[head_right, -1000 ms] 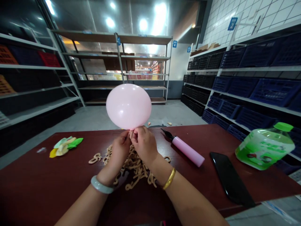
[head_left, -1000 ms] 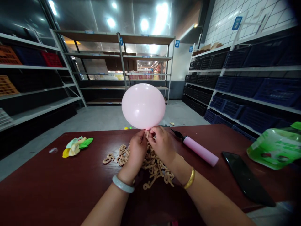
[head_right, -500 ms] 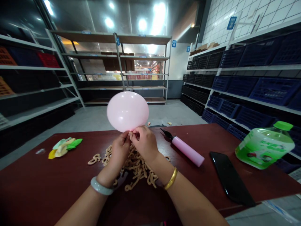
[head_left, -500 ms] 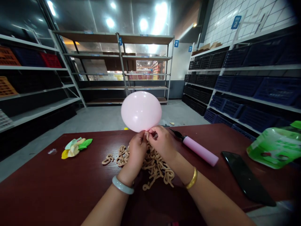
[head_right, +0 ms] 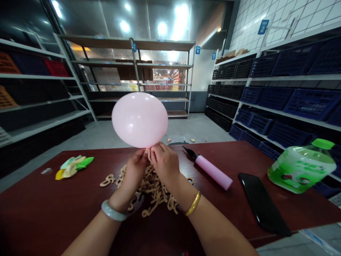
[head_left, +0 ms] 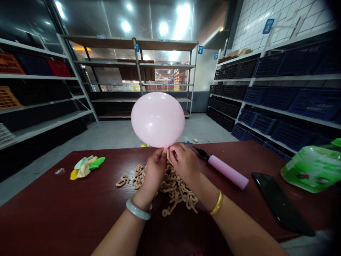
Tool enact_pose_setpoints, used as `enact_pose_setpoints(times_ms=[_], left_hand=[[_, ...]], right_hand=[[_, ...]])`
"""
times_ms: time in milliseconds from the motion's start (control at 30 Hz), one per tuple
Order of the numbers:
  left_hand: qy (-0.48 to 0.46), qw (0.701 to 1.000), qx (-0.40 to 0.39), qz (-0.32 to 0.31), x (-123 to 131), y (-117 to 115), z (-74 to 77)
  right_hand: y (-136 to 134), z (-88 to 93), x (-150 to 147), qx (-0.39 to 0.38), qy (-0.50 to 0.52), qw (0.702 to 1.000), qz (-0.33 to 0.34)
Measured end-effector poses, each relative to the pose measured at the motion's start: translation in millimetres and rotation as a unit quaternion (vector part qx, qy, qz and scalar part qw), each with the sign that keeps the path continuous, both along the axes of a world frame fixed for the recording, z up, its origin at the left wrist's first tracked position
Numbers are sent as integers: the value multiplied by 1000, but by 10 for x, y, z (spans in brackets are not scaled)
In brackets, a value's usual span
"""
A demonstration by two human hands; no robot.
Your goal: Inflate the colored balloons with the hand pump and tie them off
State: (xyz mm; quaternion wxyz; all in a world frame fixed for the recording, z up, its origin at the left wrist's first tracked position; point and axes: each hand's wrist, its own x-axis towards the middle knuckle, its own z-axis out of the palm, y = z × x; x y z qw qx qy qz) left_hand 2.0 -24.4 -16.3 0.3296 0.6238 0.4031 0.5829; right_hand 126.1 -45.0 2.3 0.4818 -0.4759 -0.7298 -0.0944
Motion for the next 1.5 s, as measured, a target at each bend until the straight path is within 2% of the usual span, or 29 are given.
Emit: enact_pose_setpoints(times_ms=[300, 567, 767, 867, 967, 1067, 1133, 1300, 1500], left_hand=[[82, 995, 49, 38, -65, 4, 11], [139, 981, 118, 69, -59, 36, -33], [179, 975, 113, 72, -81, 66, -45], [169, 980, 88, 55, -66, 76, -47], [153, 986, 59, 37, -38, 68, -40], [120, 992, 35, 19, -24, 58, -30], [96, 995, 22, 7, -27, 55, -26], [65, 998, 17, 12, -38, 42, -30], [96, 995, 17, 11, -51, 32, -26]], right_hand=[[83, 15, 65, -22, 85, 989, 121], [177, 2, 123, -101, 183, 966, 155], [159, 29, 127, -83, 100, 985, 115], [98, 13, 81, -40, 25, 998, 30], [33, -21, 24, 3, -39, 998, -58], [0, -41, -8, 19, -70, 994, -78], [4, -42, -4, 29, -74, 995, -58], [69, -43, 45, 42, -34, 998, 39], [111, -16, 76, 14, 38, 994, 97]])
